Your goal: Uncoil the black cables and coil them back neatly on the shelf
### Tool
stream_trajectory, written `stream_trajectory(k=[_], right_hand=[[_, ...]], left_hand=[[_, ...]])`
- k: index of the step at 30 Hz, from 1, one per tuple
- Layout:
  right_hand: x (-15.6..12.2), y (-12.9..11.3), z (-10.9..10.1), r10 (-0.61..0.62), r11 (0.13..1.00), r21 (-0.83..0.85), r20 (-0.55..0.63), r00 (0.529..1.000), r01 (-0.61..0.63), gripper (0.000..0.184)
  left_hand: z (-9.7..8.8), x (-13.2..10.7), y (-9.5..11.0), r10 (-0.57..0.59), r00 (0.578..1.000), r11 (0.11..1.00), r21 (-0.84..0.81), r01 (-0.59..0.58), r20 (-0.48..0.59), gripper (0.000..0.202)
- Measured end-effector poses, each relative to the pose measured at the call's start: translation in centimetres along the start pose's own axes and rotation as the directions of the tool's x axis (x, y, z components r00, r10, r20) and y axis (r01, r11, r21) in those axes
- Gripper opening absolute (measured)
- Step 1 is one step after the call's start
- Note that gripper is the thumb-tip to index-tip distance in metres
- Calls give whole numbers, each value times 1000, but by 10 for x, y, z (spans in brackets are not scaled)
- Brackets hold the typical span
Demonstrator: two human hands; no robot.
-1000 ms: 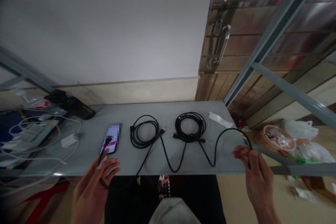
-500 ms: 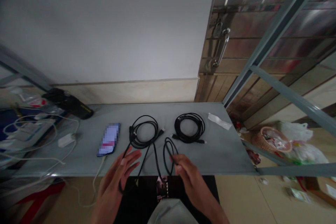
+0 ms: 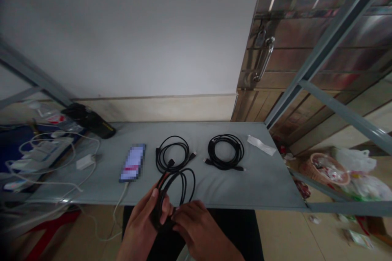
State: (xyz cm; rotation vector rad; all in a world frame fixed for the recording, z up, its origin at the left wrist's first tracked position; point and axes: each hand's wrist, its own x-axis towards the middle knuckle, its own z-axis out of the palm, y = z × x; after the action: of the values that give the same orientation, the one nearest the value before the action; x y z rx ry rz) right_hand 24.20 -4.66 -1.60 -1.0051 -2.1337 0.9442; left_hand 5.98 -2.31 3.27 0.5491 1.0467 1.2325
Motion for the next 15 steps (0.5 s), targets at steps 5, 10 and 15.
stream_trajectory(k=[5, 10, 15], right_hand=[[8, 1, 7, -137, 976, -184, -116, 984, 115, 68], [18, -2, 26, -203, 932, -338, -174, 964, 135, 47], [60, 29, 21, -271, 837, -525, -151, 951, 155, 35]], left_hand=[[10, 0, 1, -3, 1000, 988, -155, 4, 8, 46], [13, 18, 4, 83, 996, 976, -201, -86, -24, 64], [6, 69, 4, 260, 959, 951, -141, -274, -111, 52]])
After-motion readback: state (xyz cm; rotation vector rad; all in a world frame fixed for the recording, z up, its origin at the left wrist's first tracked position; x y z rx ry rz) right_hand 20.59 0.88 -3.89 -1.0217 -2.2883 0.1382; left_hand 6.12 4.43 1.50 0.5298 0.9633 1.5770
